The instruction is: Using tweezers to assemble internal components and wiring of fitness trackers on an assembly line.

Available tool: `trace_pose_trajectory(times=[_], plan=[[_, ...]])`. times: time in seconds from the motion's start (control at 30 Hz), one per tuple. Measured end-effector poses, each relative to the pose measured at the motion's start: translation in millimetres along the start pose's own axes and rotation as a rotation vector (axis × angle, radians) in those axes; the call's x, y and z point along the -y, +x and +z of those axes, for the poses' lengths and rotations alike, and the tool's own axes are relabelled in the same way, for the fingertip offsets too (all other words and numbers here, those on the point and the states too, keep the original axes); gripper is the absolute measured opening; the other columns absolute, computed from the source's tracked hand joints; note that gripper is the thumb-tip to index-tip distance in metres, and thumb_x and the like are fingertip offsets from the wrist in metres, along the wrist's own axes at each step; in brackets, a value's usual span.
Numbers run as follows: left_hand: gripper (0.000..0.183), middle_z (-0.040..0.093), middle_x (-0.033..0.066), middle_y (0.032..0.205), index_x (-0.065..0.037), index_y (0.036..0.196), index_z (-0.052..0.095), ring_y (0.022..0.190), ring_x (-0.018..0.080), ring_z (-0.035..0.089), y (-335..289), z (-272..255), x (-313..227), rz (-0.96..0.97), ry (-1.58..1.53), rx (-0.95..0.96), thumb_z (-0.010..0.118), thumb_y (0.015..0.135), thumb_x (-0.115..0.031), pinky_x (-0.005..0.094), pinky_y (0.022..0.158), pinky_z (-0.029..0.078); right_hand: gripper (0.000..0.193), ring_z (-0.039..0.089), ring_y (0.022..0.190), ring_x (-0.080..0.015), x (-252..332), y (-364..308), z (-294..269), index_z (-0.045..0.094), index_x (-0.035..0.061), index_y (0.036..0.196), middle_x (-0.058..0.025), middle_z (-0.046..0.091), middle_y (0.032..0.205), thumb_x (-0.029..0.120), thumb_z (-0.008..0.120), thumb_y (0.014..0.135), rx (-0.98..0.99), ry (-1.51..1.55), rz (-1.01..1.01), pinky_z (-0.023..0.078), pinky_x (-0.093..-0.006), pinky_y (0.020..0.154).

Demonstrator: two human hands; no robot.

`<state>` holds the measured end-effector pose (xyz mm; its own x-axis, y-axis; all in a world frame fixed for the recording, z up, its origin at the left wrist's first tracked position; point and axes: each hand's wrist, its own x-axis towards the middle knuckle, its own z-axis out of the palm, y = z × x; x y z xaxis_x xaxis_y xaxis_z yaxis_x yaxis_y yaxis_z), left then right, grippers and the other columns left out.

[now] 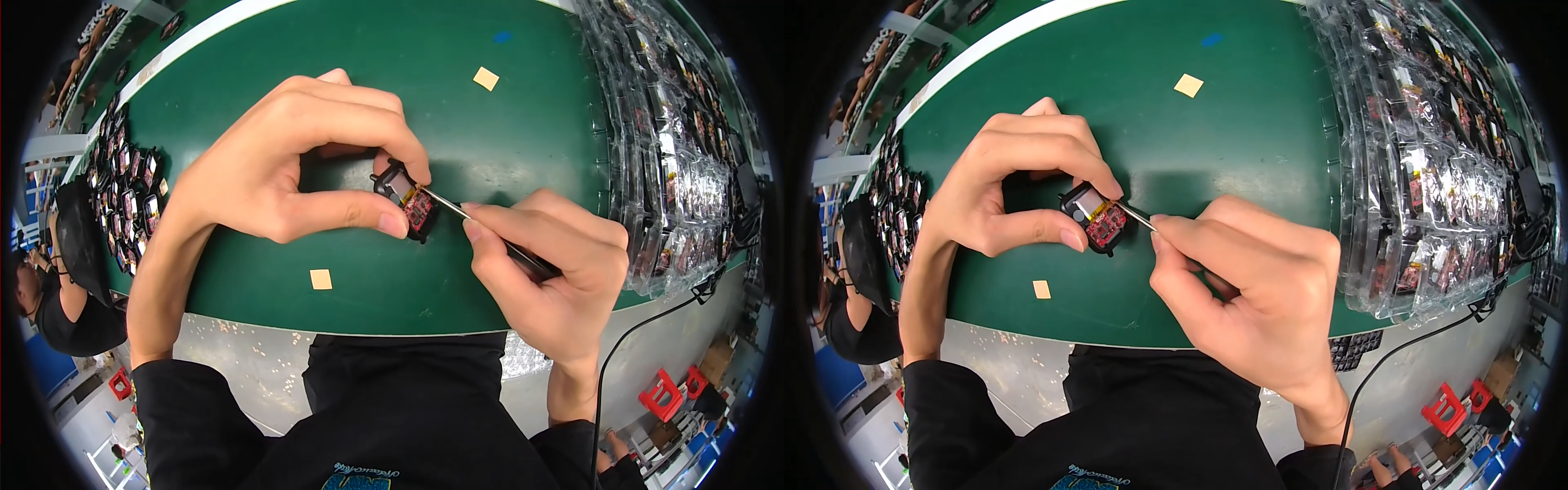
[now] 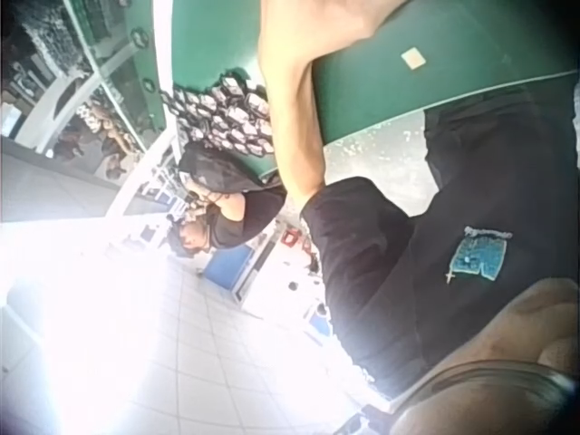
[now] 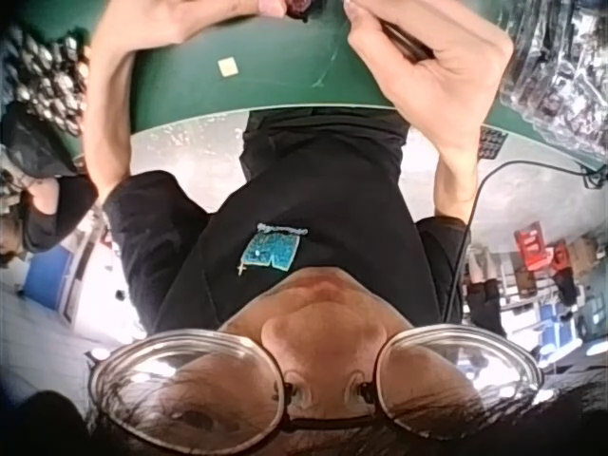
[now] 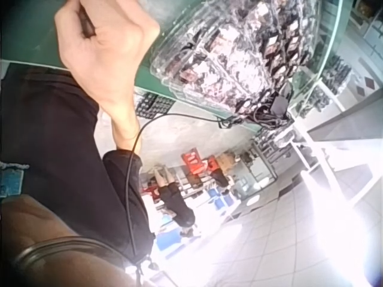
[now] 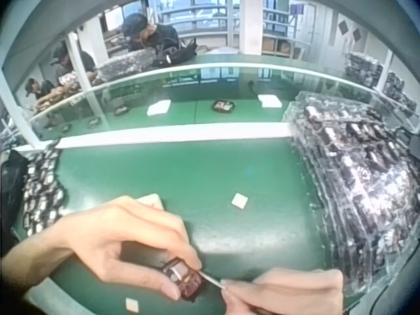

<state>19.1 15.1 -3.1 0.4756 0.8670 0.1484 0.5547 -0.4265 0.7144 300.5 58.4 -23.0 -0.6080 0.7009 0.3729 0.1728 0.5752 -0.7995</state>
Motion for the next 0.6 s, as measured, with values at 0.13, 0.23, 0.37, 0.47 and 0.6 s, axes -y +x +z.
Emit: trace_pose_trajectory(times=[0.13, 0.23, 0.37, 0.47, 0.6], plan=[[0.047, 0.077, 0.0024, 0.091, -0.007, 0.108, 0.083, 0.075, 0.0185, 0.06, 2, -5, -5, 0.017, 0.0, -0.022, 0.101, 0.07, -0.029, 0.0349, 0.077, 0.035, 0.016, 0.052, 0.049, -0.0105, 4, 4, -4, 0.084, -0.0026, 0.096, -0.0046, 0.064, 0.067, -0.008, 0.085, 0.081, -0.021, -0.019, -0.021, 0.036, -0.029, 0.046], [0.053, 0.071, -0.0001, 0.086, -0.008, 0.114, 0.082, 0.071, 0.0174, 0.055, 5, -3, -9, 0.014, 0.033, -0.036, 0.103, 0.068, -0.024, 0.0347, 0.076, 0.038, 0.016, 0.053, 0.05, -0.0096, 4, 0, -11, 0.083, -0.0033, 0.097, -0.0057, 0.065, 0.068, -0.007, 0.085, 0.082, -0.119, 0.046, 0.079, 0.038, -0.0277, 0.048], [0.055, 0.067, 0.0018, 0.083, -0.007, 0.118, 0.081, 0.076, 0.0207, 0.06, 5, 3, -13, 0.056, 0.177, -0.078, 0.102, 0.071, -0.026, 0.0369, 0.078, 0.043, 0.013, 0.052, 0.054, -0.0061, 4, -1, -10, 0.086, -0.0014, 0.1, -0.0033, 0.065, 0.067, -0.002, 0.085, 0.086, -0.199, 0.056, 0.103, 0.036, -0.0263, 0.05], [0.049, 0.067, 0.0026, 0.08, -0.007, 0.116, 0.081, 0.075, 0.0218, 0.062, 3, 5, -15, 0.024, 0.233, -0.109, 0.101, 0.074, -0.023, 0.0365, 0.074, 0.046, 0.012, 0.057, 0.054, -0.0084, 2, -3, -8, 0.084, -0.0028, 0.102, -0.0046, 0.068, 0.071, 0.0, 0.084, 0.09, -0.235, 0.118, 0.074, 0.041, -0.028, 0.05], [0.05, 0.068, 0.0036, 0.075, -0.002, 0.108, 0.082, 0.065, 0.0147, 0.059, 2, -6, -7, -0.024, 0.284, -0.279, 0.101, 0.066, -0.021, 0.0315, 0.061, 0.044, 0.011, 0.063, 0.056, -0.011, -2, -7, -8, 0.083, -0.0034, 0.102, -0.007, 0.071, 0.076, 0.001, 0.083, 0.092, -0.278, 0.154, 0.046, 0.047, -0.029, 0.052]])
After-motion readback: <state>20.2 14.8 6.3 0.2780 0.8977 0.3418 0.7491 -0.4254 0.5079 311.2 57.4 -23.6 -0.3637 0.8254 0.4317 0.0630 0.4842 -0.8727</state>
